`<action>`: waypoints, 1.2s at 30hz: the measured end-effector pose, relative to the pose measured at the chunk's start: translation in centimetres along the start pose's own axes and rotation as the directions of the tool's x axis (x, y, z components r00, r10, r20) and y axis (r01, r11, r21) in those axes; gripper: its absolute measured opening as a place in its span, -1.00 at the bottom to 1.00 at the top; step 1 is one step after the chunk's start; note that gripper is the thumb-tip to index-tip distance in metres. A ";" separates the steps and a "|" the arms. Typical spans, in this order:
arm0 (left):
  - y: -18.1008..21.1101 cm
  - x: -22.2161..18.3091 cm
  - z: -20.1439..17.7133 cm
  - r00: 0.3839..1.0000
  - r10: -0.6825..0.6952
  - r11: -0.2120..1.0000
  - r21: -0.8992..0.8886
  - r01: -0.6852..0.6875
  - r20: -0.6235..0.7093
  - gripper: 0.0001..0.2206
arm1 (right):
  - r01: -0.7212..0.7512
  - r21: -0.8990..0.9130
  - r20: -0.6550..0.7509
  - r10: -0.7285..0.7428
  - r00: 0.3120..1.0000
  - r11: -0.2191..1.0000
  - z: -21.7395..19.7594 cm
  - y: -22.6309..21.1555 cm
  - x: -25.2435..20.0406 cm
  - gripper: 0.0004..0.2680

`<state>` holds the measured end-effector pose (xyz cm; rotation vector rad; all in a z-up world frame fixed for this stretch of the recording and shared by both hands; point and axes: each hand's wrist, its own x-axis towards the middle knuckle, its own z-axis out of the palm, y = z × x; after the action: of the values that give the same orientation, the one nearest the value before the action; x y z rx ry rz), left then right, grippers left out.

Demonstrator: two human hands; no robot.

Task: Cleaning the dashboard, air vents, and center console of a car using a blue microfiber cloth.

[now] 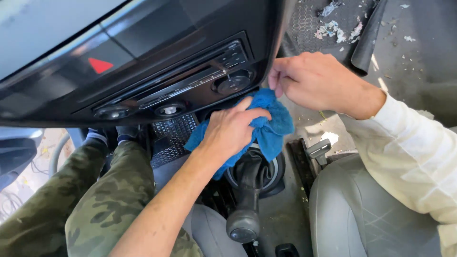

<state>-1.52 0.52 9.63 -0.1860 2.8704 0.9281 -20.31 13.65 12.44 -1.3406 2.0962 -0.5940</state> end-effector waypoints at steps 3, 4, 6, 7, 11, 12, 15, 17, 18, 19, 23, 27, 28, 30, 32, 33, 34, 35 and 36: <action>0.8 -1.5 0.1 0.983 0.072 0.996 0.035 -0.079 0.168 -0.71 | -0.023 0.016 -0.028 0.024 0.999 1.000 -0.3 0.1 -0.6 -0.82; 0.5 -1.5 0.4 0.986 0.063 0.996 0.048 -0.071 0.151 -0.71 | -0.002 0.010 -0.033 0.002 0.999 1.000 -0.4 -0.2 0.0 -0.82; 0.3 -1.7 1.3 0.952 0.242 0.960 0.098 -0.263 0.186 -0.76 | -0.038 0.000 -0.023 0.038 0.999 0.999 -0.7 -0.7 0.3 -0.82; -0.6 0.3 0.5 0.950 0.249 0.958 0.098 -0.270 0.189 -0.76 | -0.043 0.000 -0.028 0.043 0.999 0.999 -0.9 -0.6 0.3 -0.82; -1.2 1.8 0.9 1.000 -0.001 1.000 0.007 0.001 0.009 -0.72 | -0.066 0.006 0.007 0.066 0.998 0.998 0.1 -0.4 -0.5 -0.84; -0.9 1.7 0.9 0.985 0.102 0.987 0.136 -0.083 -0.136 -0.67 | -0.036 0.009 -0.019 0.036 0.999 0.999 -0.2 -0.3 -0.1 -0.84; 1.6 -1.0 2.3 0.965 0.202 0.962 0.149 -0.227 0.167 -0.77 | -0.002 0.028 -0.069 0.004 0.998 1.000 -0.7 0.1 0.2 -0.84; 0.9 -0.5 2.1 0.967 0.204 0.969 0.112 -0.222 0.155 -0.77 | -0.007 0.047 -0.066 0.010 0.998 0.999 -0.5 -0.1 -0.2 -0.85; 0.4 -0.2 2.0 0.969 0.210 0.971 0.088 -0.222 0.132 -0.77 | -0.003 0.057 -0.077 0.008 0.997 0.998 -0.3 -0.1 -0.3 -0.85; -0.1 0.2 1.9 0.968 0.211 0.972 0.080 -0.223 0.138 -0.77 | -0.011 0.060 -0.071 0.016 0.997 0.998 0.0 0.0 -0.7 -0.85; -0.6 0.0 1.0 0.995 0.012 0.994 0.108 -0.023 0.100 -0.72 | 0.045 0.025 -0.120 -0.042 0.992 0.999 -0.3 0.2 0.0 -0.86; 0.1 -1.5 2.2 0.928 0.231 0.950 0.140 -0.280 0.291 -0.71 | -0.015 0.065 -0.090 0.021 0.996 0.998 -0.1 -0.3 -0.7 -0.86; -0.9 0.1 2.4 0.932 0.239 0.945 0.153 -0.288 0.273 -0.71 | -0.005 0.047 -0.105 0.010 0.994 0.999 -0.3 0.0 -0.5 -0.86; -2.9 3.0 2.5 0.943 0.157 0.943 0.328 -0.055 -0.292 -0.61 | -0.002 0.041 -0.088 0.006 0.996 0.999 -0.3 0.2 -0.1 -0.86; -3.1 3.1 2.2 0.920 0.194 0.899 0.438 -0.028 -0.341 -0.56 | -0.003 0.061 -0.084 0.008 0.996 0.998 -0.5 0.3 0.0 -0.85; -3.0 2.7 2.4 0.896 0.233 0.846 0.533 0.005 -0.378 -0.50 | -0.010 0.083 -0.071 0.016 0.997 0.997 -0.2 0.4 -0.4 -0.85; -3.9 0.8 2.5 0.902 0.219 0.848 0.531 0.013 -0.372 -0.50 | -0.008 0.093 -0.059 0.014 0.998 0.996 0.2 0.3 -0.6 -0.85; -4.5 -1.1 2.3 0.959 0.031 0.823 0.552 0.135 -0.281 -0.49 | 0.000 0.086 -0.069 0.006 0.998 0.996 0.4 0.2 -0.8 -0.85; -5.5 -2.0 1.7 0.967 -0.142 0.771 0.589 0.241 -0.209 -0.48 | 0.018 0.062 -0.103 -0.011 0.995 0.998 -0.1 0.2 -0.5 -0.85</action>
<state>1.41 -2.75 5.39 -0.4880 3.0320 -0.0891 -20.30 14.15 12.47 -1.3164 2.1319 -0.7438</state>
